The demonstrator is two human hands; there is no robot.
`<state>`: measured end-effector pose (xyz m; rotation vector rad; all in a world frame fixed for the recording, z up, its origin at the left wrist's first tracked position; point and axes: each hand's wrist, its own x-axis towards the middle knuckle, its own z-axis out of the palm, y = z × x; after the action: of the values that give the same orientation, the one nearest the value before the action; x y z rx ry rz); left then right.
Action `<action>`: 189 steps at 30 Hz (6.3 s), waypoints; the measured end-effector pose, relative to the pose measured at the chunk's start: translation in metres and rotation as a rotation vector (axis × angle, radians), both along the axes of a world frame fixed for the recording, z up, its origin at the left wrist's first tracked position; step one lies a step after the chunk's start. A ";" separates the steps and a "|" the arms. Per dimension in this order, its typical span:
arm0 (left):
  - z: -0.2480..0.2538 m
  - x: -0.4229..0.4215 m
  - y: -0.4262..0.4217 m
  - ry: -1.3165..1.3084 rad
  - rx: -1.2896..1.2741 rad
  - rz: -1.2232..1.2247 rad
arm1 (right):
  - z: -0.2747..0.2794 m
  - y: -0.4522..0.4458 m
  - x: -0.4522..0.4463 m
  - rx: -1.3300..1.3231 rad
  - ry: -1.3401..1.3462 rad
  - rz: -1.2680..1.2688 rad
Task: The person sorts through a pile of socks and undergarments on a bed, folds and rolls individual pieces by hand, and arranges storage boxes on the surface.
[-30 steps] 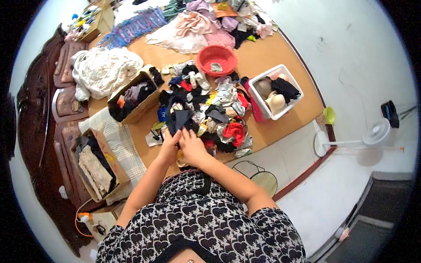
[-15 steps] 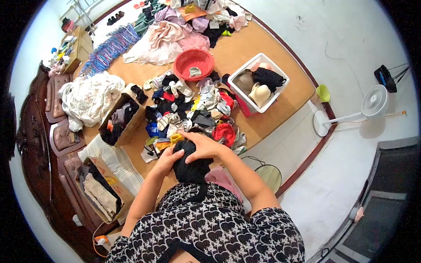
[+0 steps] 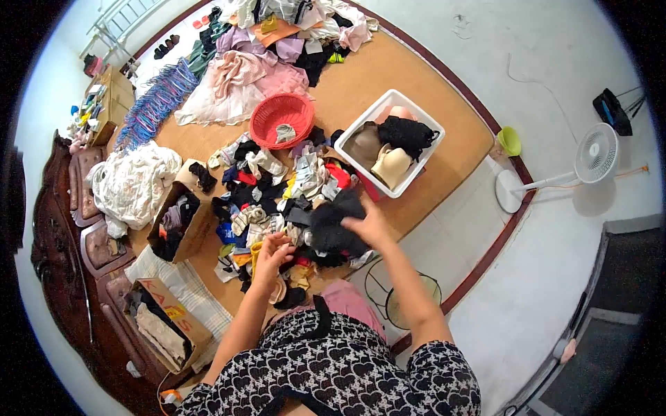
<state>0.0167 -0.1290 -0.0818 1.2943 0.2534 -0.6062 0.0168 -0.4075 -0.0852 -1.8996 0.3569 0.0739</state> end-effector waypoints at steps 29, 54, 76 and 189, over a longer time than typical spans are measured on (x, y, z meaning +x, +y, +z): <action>-0.093 0.010 -0.016 0.133 0.640 -0.115 | -0.170 -0.171 0.250 -1.251 0.445 0.188; -0.269 0.251 0.114 -0.229 1.586 -0.872 | -0.133 0.101 0.015 -0.011 0.045 0.199; -0.013 -0.047 0.051 -0.708 0.625 0.021 | -0.071 0.125 0.016 1.022 0.405 -0.119; -0.166 0.011 0.108 0.424 -0.006 0.755 | -0.150 0.076 0.095 0.772 0.489 -0.260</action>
<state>0.0278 -0.0211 -0.2482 0.9489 1.0333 -0.2175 0.1121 -0.3311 -0.2356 -1.0433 0.7767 0.4414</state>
